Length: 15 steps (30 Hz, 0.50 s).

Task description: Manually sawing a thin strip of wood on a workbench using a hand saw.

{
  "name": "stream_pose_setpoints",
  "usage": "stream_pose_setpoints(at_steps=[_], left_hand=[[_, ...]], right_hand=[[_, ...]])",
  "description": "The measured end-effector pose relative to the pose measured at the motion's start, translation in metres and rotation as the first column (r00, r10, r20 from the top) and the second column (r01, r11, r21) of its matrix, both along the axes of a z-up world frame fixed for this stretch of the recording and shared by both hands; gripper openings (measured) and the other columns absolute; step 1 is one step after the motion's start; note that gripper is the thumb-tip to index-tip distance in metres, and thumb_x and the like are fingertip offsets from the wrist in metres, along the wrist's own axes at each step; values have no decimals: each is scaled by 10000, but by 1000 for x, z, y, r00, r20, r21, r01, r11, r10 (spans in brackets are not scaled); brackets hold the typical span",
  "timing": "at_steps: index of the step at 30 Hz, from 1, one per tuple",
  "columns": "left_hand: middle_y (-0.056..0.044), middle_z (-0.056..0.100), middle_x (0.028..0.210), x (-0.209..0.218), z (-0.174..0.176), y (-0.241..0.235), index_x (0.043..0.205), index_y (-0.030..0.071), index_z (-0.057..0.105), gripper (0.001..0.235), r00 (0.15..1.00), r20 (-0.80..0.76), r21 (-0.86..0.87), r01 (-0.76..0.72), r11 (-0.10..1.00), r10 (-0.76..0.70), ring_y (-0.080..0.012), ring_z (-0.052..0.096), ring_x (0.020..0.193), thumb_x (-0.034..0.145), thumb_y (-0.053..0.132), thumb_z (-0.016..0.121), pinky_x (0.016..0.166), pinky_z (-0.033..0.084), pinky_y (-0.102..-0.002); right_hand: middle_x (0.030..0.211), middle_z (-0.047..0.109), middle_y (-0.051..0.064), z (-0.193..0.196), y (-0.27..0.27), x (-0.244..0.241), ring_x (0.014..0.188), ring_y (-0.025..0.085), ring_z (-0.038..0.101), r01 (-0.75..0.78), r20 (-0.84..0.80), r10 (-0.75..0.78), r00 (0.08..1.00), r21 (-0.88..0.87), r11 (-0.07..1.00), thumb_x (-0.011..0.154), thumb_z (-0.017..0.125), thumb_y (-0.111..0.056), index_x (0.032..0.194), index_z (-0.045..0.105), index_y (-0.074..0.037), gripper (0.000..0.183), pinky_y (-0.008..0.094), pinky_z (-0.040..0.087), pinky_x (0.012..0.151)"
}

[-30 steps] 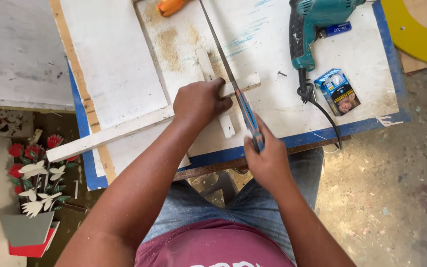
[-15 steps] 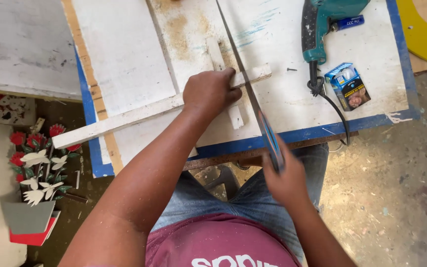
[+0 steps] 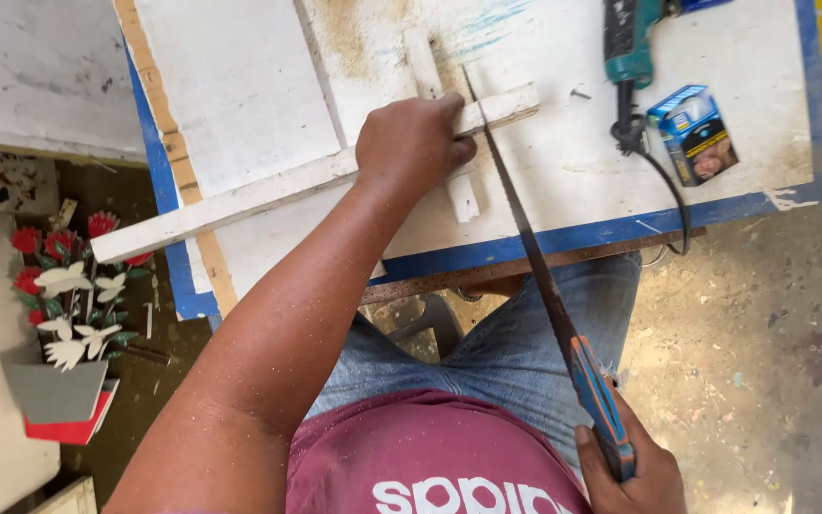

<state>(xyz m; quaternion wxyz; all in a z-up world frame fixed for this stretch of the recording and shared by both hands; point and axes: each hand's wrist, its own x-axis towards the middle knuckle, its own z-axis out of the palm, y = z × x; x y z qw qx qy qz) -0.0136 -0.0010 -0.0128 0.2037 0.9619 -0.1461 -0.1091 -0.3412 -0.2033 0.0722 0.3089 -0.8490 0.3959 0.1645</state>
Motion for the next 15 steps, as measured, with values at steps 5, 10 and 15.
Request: stream_pose_setpoints(at_steps=[5, 10, 15], left_hand=[[-84, 672, 764, 1, 4, 2, 992, 184, 625, 251, 1000, -7, 25, -13, 1000, 14, -340, 642, 653, 921, 418, 683, 487, 457, -479], [-186, 763, 921, -12, 12, 3, 1264, 151, 712, 466, 996, 88, -58, -29, 998, 34, -434, 752, 933, 877, 408, 750, 835, 596, -584], [-176, 767, 933, -6, 6, 1, 1261, 173, 721, 461, 997, 66, -49, -29, 998, 32, -434, 748, 950, 861, 399, 763, 838, 592, -597]], right_hand=[[843, 717, 76, -29, 15, 107, 487, 154, 528, -324, 217, 286, 933, 165, 932, 943, 561, -298, 1566, 483, -239, 630, 357, 484, 492], [1101, 702, 342, -17, 50, 192, 829, 384, 664, -398, 468, 280, 838, 173, 901, 961, 542, -132, 1533, 502, -50, 580, 531, 548, 758], [809, 624, 230, -18, 20, 104, 515, 220, 583, -303, 274, 241, 931, 212, 929, 965, 544, -218, 1558, 472, -130, 603, 412, 521, 529]])
